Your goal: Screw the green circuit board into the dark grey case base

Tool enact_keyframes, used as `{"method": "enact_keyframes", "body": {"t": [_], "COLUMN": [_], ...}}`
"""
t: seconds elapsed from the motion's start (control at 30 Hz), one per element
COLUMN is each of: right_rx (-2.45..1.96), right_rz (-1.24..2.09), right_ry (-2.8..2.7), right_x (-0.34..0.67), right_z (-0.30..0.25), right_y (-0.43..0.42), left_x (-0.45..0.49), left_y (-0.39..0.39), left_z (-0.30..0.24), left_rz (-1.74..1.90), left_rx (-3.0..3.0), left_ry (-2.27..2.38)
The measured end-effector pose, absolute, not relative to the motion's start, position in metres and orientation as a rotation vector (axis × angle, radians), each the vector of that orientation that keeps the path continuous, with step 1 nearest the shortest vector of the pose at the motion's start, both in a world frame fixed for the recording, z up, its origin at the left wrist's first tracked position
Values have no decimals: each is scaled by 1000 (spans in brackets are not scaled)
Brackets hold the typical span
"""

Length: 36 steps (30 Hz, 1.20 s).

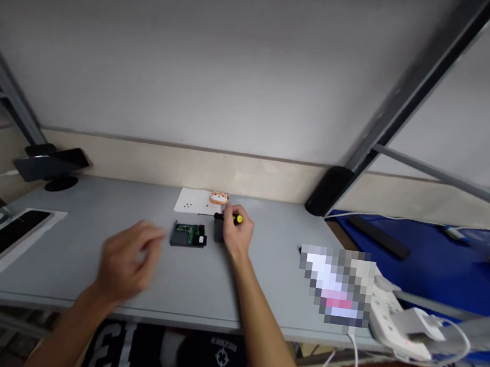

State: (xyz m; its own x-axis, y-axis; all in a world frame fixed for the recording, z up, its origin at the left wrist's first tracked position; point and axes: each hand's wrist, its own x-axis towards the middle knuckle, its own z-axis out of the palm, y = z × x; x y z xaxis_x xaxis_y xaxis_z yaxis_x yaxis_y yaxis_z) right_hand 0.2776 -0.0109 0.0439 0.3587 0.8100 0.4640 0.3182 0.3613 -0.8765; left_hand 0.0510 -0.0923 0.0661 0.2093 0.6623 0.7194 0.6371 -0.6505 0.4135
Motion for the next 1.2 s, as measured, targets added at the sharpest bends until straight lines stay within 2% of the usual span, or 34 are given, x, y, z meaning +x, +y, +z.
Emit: {"method": "enact_keyframes", "body": {"t": [0.17,0.3,0.57,1.2], "right_rx": [-1191,-1236,-1251,-1256], "right_rz": [489,388,365,180], "right_ry": [-1152,-1113,-1090,-1012], "right_x": [280,283,281,281], "right_z": [44,45,42,46], "right_y": [-9,-10,-10,-16], "left_x": [61,71,66,61], "left_y": [-38,-17,-21,-18], "left_z": [46,23,3,0], "left_rz": [1082,902,952,957], "left_rx": [2414,2429,2355,2124], "left_ry": [1264,1161,1273,1055]}}
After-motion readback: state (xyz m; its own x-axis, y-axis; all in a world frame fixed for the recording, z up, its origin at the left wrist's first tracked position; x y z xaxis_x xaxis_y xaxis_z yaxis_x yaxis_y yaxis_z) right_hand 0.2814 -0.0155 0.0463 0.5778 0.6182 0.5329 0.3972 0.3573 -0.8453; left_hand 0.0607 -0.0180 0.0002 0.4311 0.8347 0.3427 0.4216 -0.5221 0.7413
